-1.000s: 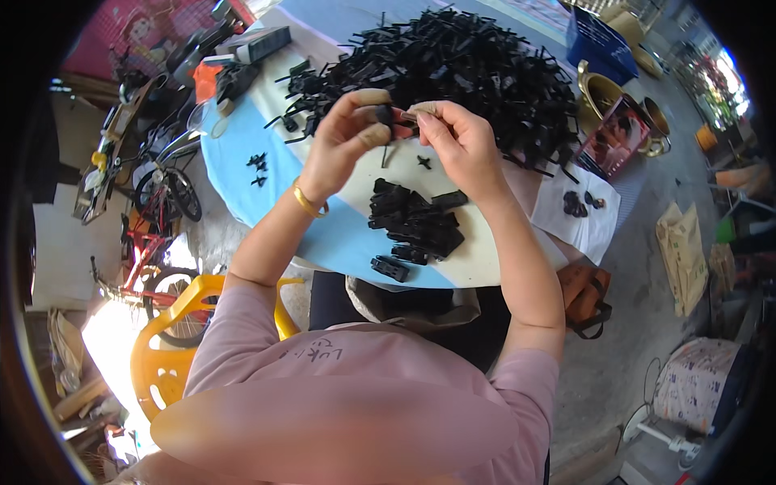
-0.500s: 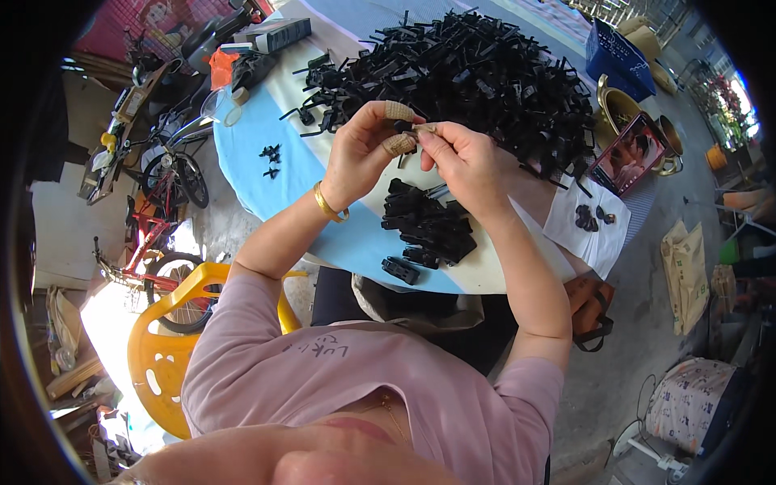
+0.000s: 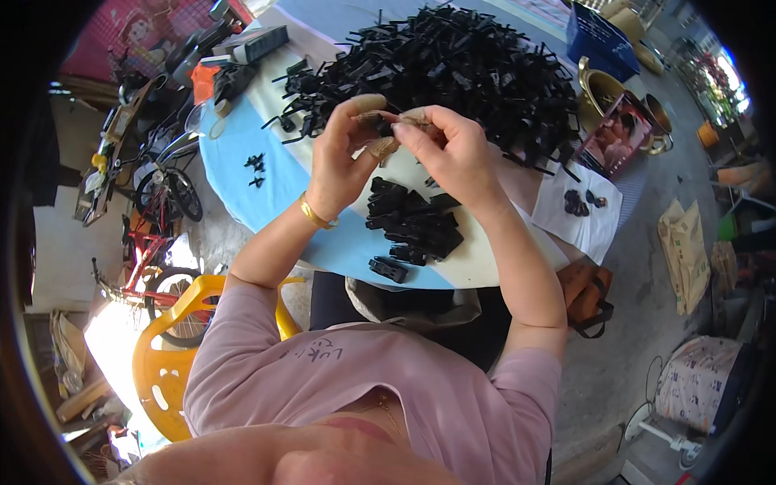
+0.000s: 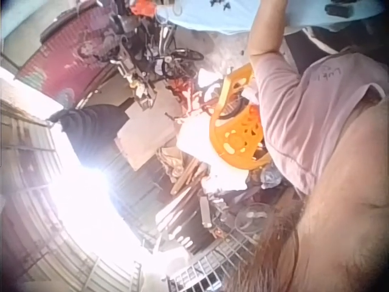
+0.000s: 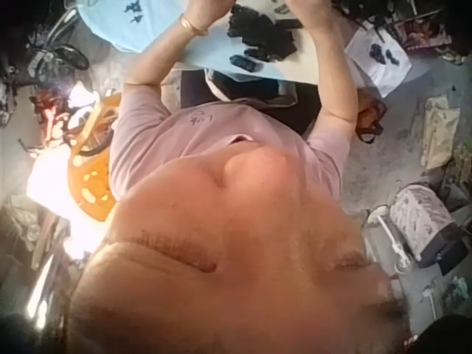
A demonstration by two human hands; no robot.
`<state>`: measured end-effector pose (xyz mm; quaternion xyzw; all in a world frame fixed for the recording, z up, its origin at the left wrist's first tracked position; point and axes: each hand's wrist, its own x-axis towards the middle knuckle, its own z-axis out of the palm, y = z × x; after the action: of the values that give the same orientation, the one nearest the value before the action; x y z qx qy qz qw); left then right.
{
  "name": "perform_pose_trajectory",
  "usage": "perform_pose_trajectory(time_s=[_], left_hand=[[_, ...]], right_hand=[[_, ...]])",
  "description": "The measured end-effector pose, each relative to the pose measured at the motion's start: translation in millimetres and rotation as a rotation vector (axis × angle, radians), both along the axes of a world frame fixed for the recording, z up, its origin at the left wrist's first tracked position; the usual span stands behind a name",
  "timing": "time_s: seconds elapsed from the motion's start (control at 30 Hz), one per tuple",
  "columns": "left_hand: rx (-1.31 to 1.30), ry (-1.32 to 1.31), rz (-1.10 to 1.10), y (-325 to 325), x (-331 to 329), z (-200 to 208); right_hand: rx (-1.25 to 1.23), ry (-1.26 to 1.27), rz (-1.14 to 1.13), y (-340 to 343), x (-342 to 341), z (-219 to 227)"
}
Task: Assembling small black plastic mechanical components by hand.
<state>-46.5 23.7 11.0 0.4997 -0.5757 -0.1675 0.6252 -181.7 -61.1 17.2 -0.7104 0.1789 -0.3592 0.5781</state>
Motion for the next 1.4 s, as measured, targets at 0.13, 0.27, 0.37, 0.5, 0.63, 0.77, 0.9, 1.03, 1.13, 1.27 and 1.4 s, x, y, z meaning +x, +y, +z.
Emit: perform_pose_trajectory(time_s=[0.13, 0.27, 0.37, 0.5, 0.63, 0.77, 0.9, 1.03, 1.13, 1.27, 1.4], left_hand=[[0.032, -0.296, 0.084, 4, -2, -5], [-0.036, -0.569, 0.089, 5, 8, 2], [0.144, 0.051, -0.357, 6, 23, 15], [0.343, 0.463, -0.837, 1, 40, 14], [0.411, 0.548, -0.903, -1, 35, 3], [0.475, 0.561, -0.82, -2, 32, -3], [0.417, 0.498, -0.644, 1, 25, 4], [0.297, 0.444, -0.427, 1, 23, 1], [0.198, 0.362, -0.306, 3, 16, 3], [0.159, 0.266, -0.23, 4, 13, 0], [0.132, 0.266, -0.198, 4, 11, -3]], right_hand=[[-0.268, 0.119, -0.061, 5, -1, 6], [-0.344, 0.143, -0.058, 1, -6, 9], [-0.087, -0.027, 0.031, -8, -13, 12], [0.043, -0.072, 0.214, -22, -26, 14], [0.065, 0.011, 0.344, -12, -19, 16], [-0.062, -0.013, 0.36, -13, -14, 10], [-0.054, -0.049, 0.141, -2, -7, 12], [-0.107, -0.001, 0.068, -2, -8, 8], [-0.182, 0.091, 0.037, 3, -5, 6], [-0.199, 0.141, -0.038, 4, -3, 7], [-0.276, 0.077, -0.034, 7, -2, 7]])
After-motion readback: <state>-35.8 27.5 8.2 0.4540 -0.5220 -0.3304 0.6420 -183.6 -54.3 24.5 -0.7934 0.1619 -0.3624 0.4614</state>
